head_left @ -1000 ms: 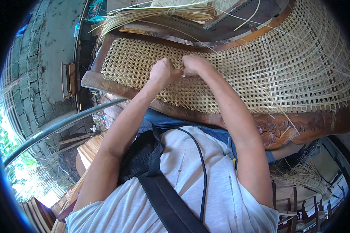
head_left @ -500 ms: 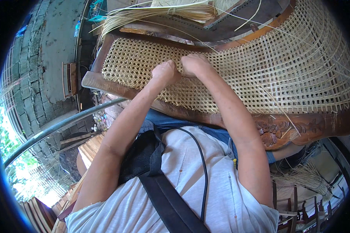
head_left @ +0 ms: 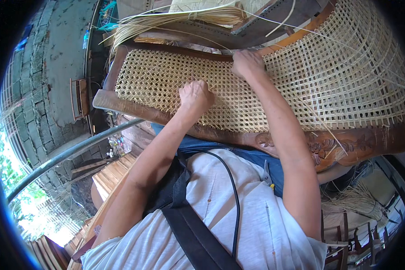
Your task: Repairing or weaving the rattan seat of a wooden chair.
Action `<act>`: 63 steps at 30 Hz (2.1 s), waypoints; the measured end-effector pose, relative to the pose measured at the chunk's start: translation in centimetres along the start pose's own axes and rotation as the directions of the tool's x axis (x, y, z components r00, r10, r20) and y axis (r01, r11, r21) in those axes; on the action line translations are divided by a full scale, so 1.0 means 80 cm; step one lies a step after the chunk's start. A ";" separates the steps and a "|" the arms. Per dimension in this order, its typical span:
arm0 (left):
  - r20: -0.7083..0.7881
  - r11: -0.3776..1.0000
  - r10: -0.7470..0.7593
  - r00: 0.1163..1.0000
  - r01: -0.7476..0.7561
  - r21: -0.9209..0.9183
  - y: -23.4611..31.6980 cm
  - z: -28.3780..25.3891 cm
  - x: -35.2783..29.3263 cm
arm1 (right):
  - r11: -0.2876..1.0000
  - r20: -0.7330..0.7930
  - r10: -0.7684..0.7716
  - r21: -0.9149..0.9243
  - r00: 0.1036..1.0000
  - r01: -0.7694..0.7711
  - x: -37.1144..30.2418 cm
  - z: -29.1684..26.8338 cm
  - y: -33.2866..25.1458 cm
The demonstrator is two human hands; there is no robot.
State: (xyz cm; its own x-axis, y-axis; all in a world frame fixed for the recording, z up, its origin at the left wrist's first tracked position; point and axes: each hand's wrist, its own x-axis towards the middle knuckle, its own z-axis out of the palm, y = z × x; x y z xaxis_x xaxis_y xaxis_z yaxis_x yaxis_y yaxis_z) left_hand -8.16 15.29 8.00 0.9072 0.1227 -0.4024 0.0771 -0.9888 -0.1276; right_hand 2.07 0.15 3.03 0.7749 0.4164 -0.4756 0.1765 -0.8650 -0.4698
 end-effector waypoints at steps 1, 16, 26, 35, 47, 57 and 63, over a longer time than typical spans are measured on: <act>0.001 1.000 0.005 1.000 -0.005 0.002 0.000 0.003 -0.002 | 0.999 -0.093 -0.039 -0.024 0.995 0.037 0.005 0.005 0.008; 0.108 0.282 0.198 0.974 0.049 -0.958 0.009 -0.004 0.089 | 0.987 -0.176 0.117 0.130 0.978 -0.095 -0.031 -0.070 0.039; 0.185 0.857 -0.048 0.982 0.136 -0.496 -0.035 0.000 0.060 | 0.971 0.202 -0.168 0.202 0.965 0.127 -0.012 0.034 -0.011; 0.306 0.930 -0.146 0.941 0.236 -0.283 -0.020 -0.012 0.069 | 0.972 0.053 -0.200 0.139 0.978 0.191 -0.010 0.047 -0.044; 0.315 0.977 -0.096 0.944 0.150 -0.151 -0.025 -0.004 0.081 | 0.974 0.199 -0.199 0.145 0.960 0.172 0.008 0.030 -0.042; 0.200 0.999 0.003 0.980 0.006 -0.046 0.006 -0.013 0.048 | 0.989 0.236 -0.034 0.150 0.971 -0.001 0.010 0.036 -0.033; 0.240 0.994 -0.106 0.965 0.112 -0.014 0.020 -0.015 0.028 | 0.993 0.185 0.036 0.107 0.982 -0.056 0.002 0.013 -0.026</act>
State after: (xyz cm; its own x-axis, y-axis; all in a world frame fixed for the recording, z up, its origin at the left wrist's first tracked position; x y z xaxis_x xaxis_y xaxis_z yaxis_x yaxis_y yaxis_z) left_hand -5.50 13.92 7.99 0.7682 0.2431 -0.5922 0.1842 -0.9699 -0.1591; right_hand 1.19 2.30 3.18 0.6549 0.4300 -0.6215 0.0670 -0.8521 -0.5190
